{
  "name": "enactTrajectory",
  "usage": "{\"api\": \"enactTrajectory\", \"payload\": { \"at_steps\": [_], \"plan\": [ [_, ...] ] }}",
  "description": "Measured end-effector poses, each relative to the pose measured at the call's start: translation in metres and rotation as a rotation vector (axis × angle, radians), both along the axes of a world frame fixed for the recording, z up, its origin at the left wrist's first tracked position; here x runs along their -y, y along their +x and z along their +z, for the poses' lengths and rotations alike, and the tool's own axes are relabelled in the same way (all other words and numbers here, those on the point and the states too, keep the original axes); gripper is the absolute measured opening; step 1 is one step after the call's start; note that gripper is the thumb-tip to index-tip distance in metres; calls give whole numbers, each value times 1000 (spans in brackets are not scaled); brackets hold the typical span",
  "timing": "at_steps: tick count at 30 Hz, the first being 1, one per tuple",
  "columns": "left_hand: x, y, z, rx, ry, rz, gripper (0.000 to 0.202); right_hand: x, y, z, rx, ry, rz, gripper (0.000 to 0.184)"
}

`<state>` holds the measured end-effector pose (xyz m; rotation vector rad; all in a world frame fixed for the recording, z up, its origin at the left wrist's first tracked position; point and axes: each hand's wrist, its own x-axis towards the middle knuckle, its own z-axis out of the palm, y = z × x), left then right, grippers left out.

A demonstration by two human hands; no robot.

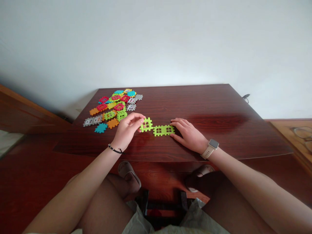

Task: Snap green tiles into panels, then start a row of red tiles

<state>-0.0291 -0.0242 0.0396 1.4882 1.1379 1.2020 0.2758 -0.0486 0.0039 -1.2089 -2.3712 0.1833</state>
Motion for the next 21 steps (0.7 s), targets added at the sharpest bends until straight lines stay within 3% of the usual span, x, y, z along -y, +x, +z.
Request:
{"api": "enactTrajectory", "payload": {
  "at_steps": [21],
  "plan": [
    [-1,0,-1,-242,-11,-140,28,-1,-2,2,-22,-14,5,38]
  ]
}}
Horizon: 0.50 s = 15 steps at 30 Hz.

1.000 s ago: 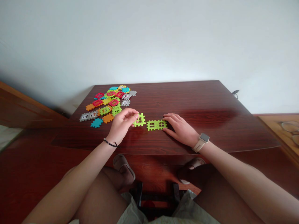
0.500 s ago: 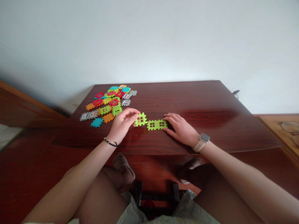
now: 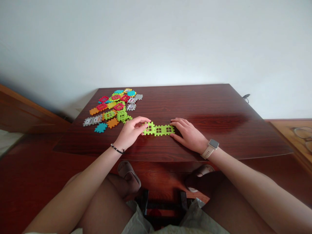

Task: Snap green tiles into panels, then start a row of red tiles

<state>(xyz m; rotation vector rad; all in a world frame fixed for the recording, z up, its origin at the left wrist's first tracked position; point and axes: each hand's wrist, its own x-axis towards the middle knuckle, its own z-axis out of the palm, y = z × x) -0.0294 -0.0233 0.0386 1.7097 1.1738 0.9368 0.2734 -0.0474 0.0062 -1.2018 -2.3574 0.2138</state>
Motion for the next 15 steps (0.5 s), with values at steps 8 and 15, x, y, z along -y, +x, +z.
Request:
{"api": "enactTrajectory", "payload": {
  "at_steps": [8,15],
  "plan": [
    [1,1,-3,-97,10,-47,31,-1,-1,-1,8,5,0,37],
    [0,-1,-4,-141,43,-58,32,-1,-1,-1,6,9,3,36]
  ]
}}
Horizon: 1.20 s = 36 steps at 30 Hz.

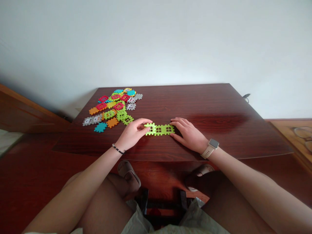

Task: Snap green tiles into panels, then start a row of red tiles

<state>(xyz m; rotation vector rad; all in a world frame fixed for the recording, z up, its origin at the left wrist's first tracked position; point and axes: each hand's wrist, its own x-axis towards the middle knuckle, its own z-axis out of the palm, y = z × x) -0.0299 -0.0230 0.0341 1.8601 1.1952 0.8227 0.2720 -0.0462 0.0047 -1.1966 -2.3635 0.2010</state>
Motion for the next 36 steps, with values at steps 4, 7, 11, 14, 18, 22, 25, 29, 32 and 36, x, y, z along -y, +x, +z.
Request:
{"api": "enactTrajectory", "payload": {
  "at_steps": [4,7,11,14,18,22,25,29,32,36],
  "plan": [
    [-3,-1,-3,-18,17,-10,33,0,0,0,3,-5,-1,37],
    [-4,-3,-7,-36,20,-18,35,0,-1,0,-4,-9,-2,38],
    [-5,-5,-9,-86,58,-41,38,0,-1,1,-6,-14,-3,37],
    [-5,-5,-11,-113,87,-54,40,0,-2,2,3,-13,-6,36],
    [-4,-5,-14,-149,106,-70,43,-1,-2,1,9,-12,-6,37],
    [-5,-6,-17,-177,146,-84,44,-1,-2,0,1,-13,-2,36],
    [-4,-6,-16,-198,173,-87,47,-1,-2,1,1,-12,-3,36],
    [0,-5,-12,-213,198,-84,52,-1,-3,2,6,-18,-10,36],
    [1,-3,-8,-219,201,-86,49,-1,-3,2,14,-18,-12,36],
    [1,-2,-7,-248,211,-93,44,-1,-3,2,6,-19,-10,36]
  ]
}}
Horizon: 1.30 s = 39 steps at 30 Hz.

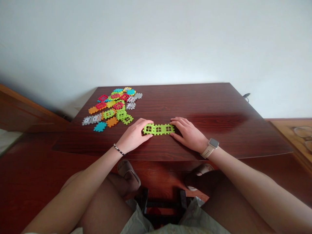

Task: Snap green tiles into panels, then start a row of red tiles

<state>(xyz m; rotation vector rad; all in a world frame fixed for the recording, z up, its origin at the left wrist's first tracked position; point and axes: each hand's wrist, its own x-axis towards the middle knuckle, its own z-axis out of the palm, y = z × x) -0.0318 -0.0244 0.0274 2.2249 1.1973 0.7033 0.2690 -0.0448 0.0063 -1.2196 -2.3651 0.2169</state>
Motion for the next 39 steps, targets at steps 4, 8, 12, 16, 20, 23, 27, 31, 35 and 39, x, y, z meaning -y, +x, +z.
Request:
{"api": "enactTrajectory", "payload": {
  "at_steps": [4,8,12,16,20,23,27,31,35,39],
  "plan": [
    [0,0,0,-2,6,-1,43,0,0,0,6,3,1,36],
    [-1,0,0,3,7,1,41,0,0,0,13,3,0,36],
    [0,0,1,-51,30,-9,41,0,0,-2,11,10,3,36],
    [0,-1,1,-101,43,-15,40,-1,1,-3,15,14,4,36],
    [-1,-1,0,-120,52,-15,40,-1,0,-3,10,8,4,35],
    [-1,-1,-1,-131,57,-15,40,-1,1,-2,4,2,5,35],
    [-1,-1,-1,-140,60,-16,40,-1,1,-3,5,1,7,36],
    [-2,-1,-1,-148,68,-13,40,-1,1,-3,5,1,9,36],
    [-2,-1,-1,-156,66,-11,39,-1,1,-3,1,5,9,35],
    [-2,-1,-1,-156,61,-8,40,-1,1,-4,0,12,7,35]
  ]
}}
